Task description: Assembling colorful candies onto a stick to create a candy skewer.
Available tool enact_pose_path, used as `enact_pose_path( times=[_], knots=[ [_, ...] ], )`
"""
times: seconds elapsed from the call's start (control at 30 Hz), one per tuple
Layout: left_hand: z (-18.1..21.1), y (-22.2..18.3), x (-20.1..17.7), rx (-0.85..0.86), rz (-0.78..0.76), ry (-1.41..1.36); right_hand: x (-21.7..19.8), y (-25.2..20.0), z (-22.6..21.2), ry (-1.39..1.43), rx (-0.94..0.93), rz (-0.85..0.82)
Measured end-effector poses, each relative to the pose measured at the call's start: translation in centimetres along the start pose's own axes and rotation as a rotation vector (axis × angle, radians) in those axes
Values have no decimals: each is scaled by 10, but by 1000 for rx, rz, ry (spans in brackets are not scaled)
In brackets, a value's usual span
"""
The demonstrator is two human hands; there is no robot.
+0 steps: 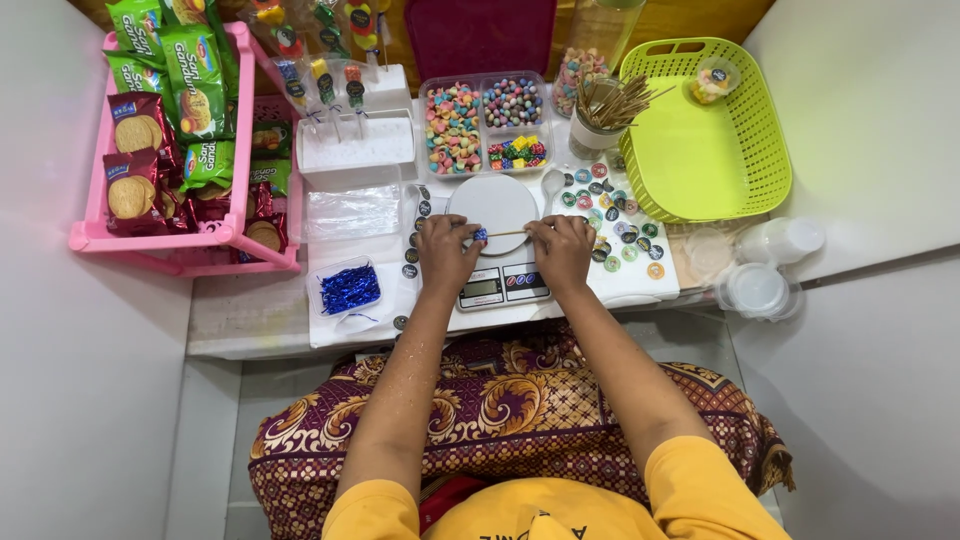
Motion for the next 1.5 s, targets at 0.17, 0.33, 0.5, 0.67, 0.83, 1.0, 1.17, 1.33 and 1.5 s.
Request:
enact_pose_path(
  times=[0.17, 0.33, 0.5, 0.67, 0.83, 1.0, 1.17, 1.33, 1.5],
  knots=[
    [1, 3, 3, -7, -28, 2, 1, 0, 2, -9, -12, 8],
    [-1, 1, 6, 31, -17, -7, 5, -2, 7, -6, -36, 14],
    [-1, 0, 5, 32, -22, -2, 7, -7, 14, 56, -69, 17],
    [15, 2, -17, 35, -37, -43, 1, -14, 22, 115, -26, 65],
    [29, 26, -23, 20, 64, -45, 15, -13, 34, 138, 39, 86],
    [34, 83, 2, 49, 133, 57, 17, -13, 36, 123, 88, 65],
    [48, 135, 13, 76, 162, 206, 22, -13, 41, 110, 97, 64],
    [57, 174, 26, 131, 234, 328, 17, -12, 39, 138, 124, 48],
    [45, 204, 66, 125, 302, 456, 15, -11, 36, 149, 140, 37]
  ],
)
Point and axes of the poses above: each hand's wrist, its own y-axis towards the middle knuckle, its own x-axis out of the palm, z = x × y, the point moved 3 cm from there along y, towards the middle knuckle, and after that the axes turned 15 degrees about -z, right-handed, at the moved point
